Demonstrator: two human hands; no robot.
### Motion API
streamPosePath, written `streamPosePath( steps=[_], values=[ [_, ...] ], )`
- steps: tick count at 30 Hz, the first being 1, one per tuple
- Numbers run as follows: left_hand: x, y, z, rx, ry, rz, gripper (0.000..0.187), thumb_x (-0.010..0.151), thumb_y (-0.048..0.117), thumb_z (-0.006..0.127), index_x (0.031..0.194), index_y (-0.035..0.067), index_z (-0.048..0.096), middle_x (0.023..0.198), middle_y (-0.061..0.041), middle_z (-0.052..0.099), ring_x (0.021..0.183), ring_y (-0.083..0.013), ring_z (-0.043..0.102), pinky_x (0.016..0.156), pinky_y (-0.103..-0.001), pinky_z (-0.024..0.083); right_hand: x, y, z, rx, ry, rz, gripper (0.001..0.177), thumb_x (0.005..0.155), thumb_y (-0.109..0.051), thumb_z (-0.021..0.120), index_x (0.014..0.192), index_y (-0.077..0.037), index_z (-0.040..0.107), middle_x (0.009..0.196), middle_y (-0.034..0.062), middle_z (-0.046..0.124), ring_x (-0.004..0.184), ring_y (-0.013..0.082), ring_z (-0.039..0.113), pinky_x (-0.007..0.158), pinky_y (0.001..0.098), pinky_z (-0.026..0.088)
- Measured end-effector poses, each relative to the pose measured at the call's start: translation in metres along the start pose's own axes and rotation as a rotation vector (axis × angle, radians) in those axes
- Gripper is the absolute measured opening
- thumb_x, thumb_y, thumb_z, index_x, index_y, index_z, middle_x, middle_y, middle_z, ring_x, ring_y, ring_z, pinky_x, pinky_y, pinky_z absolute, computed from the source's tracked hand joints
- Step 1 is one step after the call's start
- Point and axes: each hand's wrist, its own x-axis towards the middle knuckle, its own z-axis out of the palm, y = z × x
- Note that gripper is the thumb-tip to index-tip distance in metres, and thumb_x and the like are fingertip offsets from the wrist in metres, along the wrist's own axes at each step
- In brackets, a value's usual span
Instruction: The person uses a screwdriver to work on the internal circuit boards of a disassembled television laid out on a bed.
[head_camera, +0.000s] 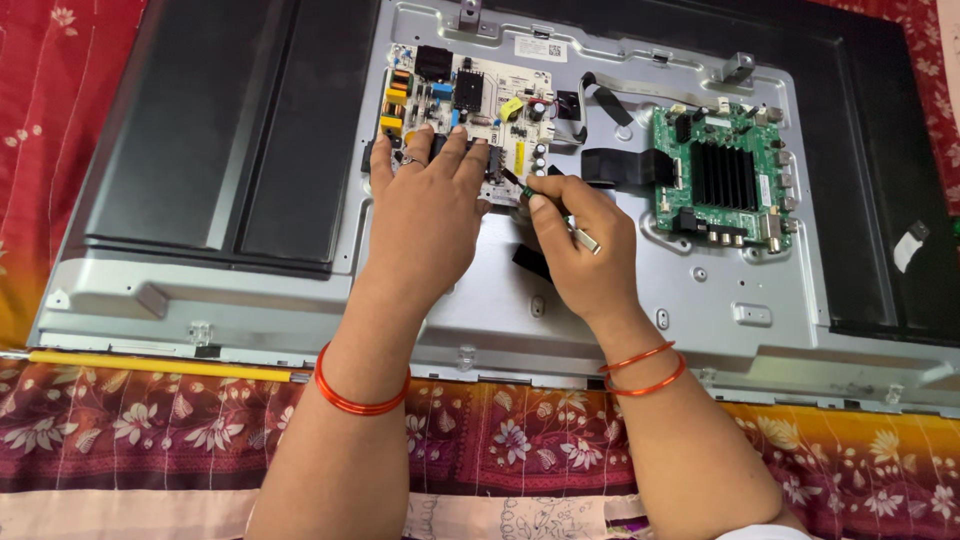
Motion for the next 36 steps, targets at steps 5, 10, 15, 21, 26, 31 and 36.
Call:
streamPosePath(
  steps=[5, 10, 15, 21, 26, 31, 36],
  values=[
    [0.0001, 0.0002, 0.0005, 0.002, 0.011, 0.007, 0.054, 0.090, 0.026, 0.067, 0.140, 0.008, 0.059, 0.144, -0.013, 0.059, 0.137, -0.0388, 0.048, 0.112, -0.067, 0.023, -0.0003, -0.0003, 0.0001, 0.053, 0.024, -0.033, 0.018, 0.102, -0.013, 0.064, 0.114, -0.002, 0.072, 0.099, 0.0099, 0.076, 0.090, 0.0189, 0.073, 0.082, 0.0303, 0.055],
    [-0.0008, 0.0003, 0.0007, 0.012, 0.016, 0.009, 0.054, 0.090, 0.026, 0.068, 0.140, 0.008, 0.060, 0.144, -0.012, 0.059, 0.136, -0.0396, 0.048, 0.112, -0.067, 0.023, -0.0007, -0.0009, 0.0004, 0.024, 0.011, -0.015, 0.018, 0.100, -0.013, 0.064, 0.112, -0.002, 0.072, 0.097, 0.0101, 0.076, 0.087, 0.0188, 0.073, 0.079, 0.0304, 0.055],
    [-0.0004, 0.0003, 0.0001, 0.010, 0.019, 0.011, 0.054, 0.089, 0.026, 0.069, 0.140, 0.008, 0.060, 0.143, -0.012, 0.060, 0.135, -0.0398, 0.049, 0.112, -0.067, 0.023, -0.0003, 0.0009, 0.0001, 0.048, 0.037, -0.065, 0.017, 0.102, -0.011, 0.063, 0.113, -0.002, 0.072, 0.101, 0.0106, 0.076, 0.092, 0.0193, 0.073, 0.083, 0.0313, 0.056],
    [-0.0007, -0.0002, 0.0004, 0.011, 0.027, 0.018, 0.054, 0.089, 0.025, 0.069, 0.140, 0.008, 0.061, 0.143, -0.013, 0.060, 0.135, -0.0402, 0.050, 0.112, -0.067, 0.023, -0.0007, 0.0008, -0.0001, 0.059, 0.040, -0.029, 0.017, 0.101, -0.012, 0.064, 0.113, -0.002, 0.072, 0.097, 0.0107, 0.076, 0.089, 0.0206, 0.074, 0.081, 0.0313, 0.056],
    [-0.0013, -0.0007, 0.0017, -0.010, 0.044, 0.029, 0.055, 0.088, 0.025, 0.070, 0.139, 0.007, 0.061, 0.143, -0.014, 0.060, 0.135, -0.0401, 0.050, 0.112, -0.067, 0.023, -0.0008, 0.0025, 0.0013, 0.034, 0.022, -0.054, 0.017, 0.100, -0.012, 0.065, 0.111, -0.002, 0.072, 0.097, 0.0112, 0.076, 0.090, 0.0232, 0.073, 0.082, 0.0330, 0.055],
    [-0.0022, -0.0013, -0.0037, -0.027, 0.034, 0.049, 0.057, 0.085, 0.027, 0.074, 0.139, 0.010, 0.063, 0.144, -0.015, 0.061, 0.135, -0.0407, 0.050, 0.113, -0.069, 0.023, -0.0019, 0.0047, 0.0043, 0.061, 0.064, -0.074, 0.017, 0.099, -0.014, 0.066, 0.112, -0.003, 0.071, 0.100, 0.0122, 0.073, 0.092, 0.0267, 0.071, 0.083, 0.0357, 0.055],
    [-0.0040, 0.0046, -0.0065, 0.023, 0.030, 0.083, 0.059, 0.083, 0.033, 0.076, 0.140, 0.021, 0.065, 0.144, -0.019, 0.060, 0.136, -0.0436, 0.048, 0.112, -0.070, 0.024, -0.0002, 0.0048, 0.0029, 0.096, 0.053, -0.079, 0.017, 0.100, -0.015, 0.066, 0.113, -0.004, 0.069, 0.096, 0.0108, 0.072, 0.091, 0.0278, 0.069, 0.081, 0.0369, 0.054]
  ],
)
